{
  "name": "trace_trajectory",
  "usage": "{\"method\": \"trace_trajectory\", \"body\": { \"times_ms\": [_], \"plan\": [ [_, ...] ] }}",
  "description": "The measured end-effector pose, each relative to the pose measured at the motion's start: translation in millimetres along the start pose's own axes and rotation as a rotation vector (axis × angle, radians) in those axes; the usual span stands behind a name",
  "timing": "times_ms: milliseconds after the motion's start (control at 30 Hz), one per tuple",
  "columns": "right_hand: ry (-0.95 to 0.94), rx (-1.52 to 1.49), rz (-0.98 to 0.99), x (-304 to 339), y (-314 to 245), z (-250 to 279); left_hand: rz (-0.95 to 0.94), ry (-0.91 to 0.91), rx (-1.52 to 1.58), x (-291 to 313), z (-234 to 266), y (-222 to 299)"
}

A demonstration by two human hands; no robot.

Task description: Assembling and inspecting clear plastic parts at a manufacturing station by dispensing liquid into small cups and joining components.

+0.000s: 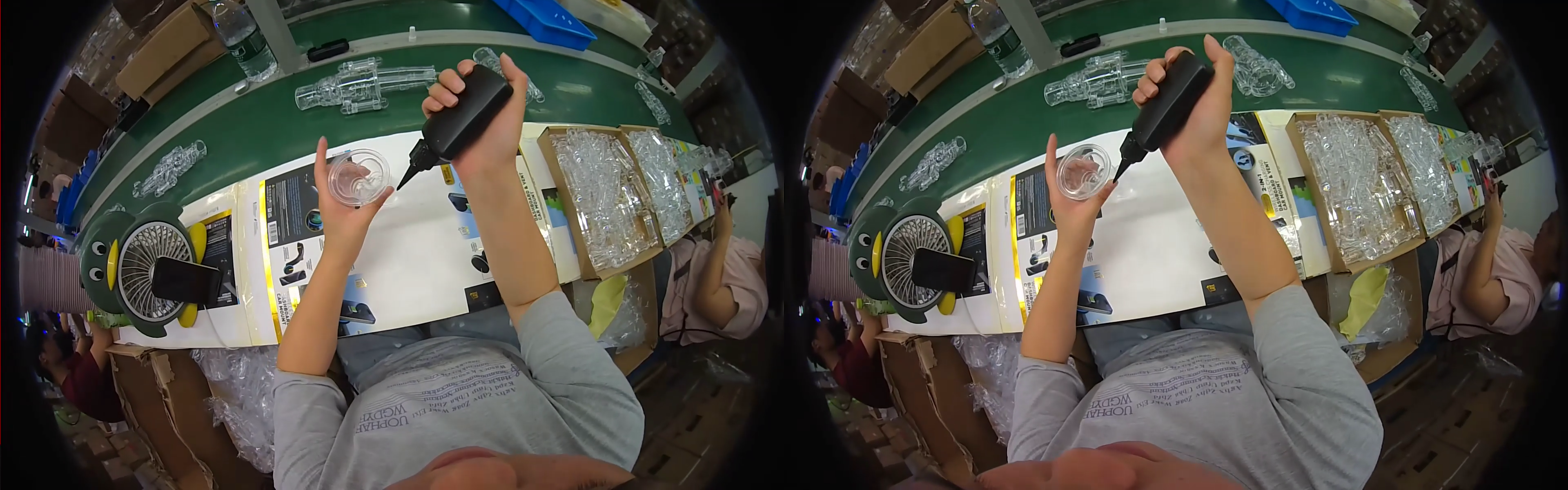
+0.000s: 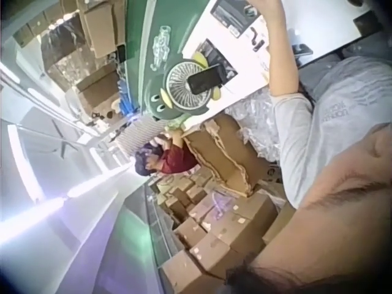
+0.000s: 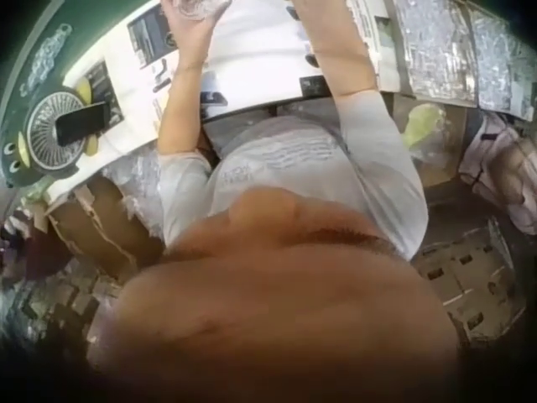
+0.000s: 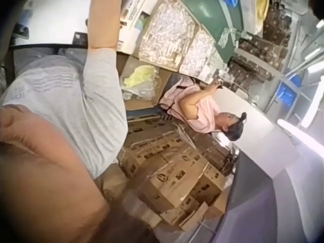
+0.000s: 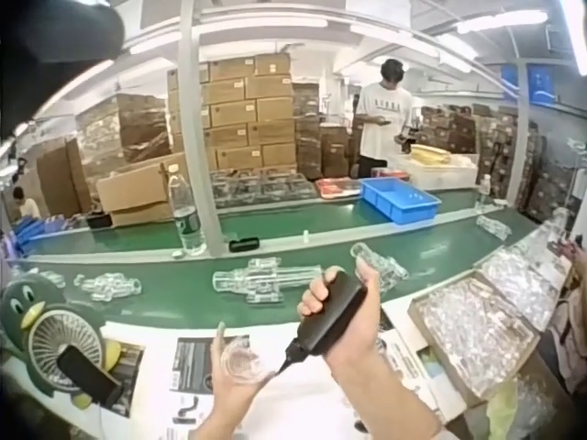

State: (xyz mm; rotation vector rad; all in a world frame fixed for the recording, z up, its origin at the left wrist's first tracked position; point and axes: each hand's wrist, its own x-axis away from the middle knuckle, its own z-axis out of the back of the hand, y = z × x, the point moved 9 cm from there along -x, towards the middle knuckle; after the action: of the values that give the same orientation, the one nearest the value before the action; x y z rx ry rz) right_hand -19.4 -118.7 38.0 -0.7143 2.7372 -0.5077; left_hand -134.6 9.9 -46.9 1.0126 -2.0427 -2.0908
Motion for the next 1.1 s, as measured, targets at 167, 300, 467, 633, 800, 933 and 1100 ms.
{"method": "trace_trajectory", "body": {
  "times_ms": [167, 300, 467, 633, 800, 933, 1100],
  "plan": [
    [-0.072, 0.070, 0.043, 1.5, -1.3, -0.4, 0.056, -0.039, -0.196, 5.2, -7.0, -10.1],
    [-0.067, 0.164, 0.086, 3.3, -1.7, 0.2, 0.003, -0.006, -0.015, 11.3, -10.6, -16.8],
    [-0.113, 0.201, 0.130, 9.6, -6.3, -2.4, -0.002, -0.029, -0.143, 13.7, -12.1, -6.8],
    [-0.166, 0.203, 0.117, 11.2, -3.6, -7.7, -0.072, -0.019, -0.223, 13.5, -11.6, 4.7],
    [-0.214, 0.208, 0.128, 12.2, -3.9, -11.0, -0.121, -0.039, -0.266, 14.6, -15.0, 10.0],
    [-0.239, 0.190, 0.092, 13.2, -0.6, -13.8, -0.123, -0.034, -0.254, 14.4, -14.6, 8.9],
    [-0.268, 0.185, 0.062, 12.1, 2.5, -14.1, -0.136, -0.031, -0.270, 14.2, -14.9, 10.8]
  ]
}}
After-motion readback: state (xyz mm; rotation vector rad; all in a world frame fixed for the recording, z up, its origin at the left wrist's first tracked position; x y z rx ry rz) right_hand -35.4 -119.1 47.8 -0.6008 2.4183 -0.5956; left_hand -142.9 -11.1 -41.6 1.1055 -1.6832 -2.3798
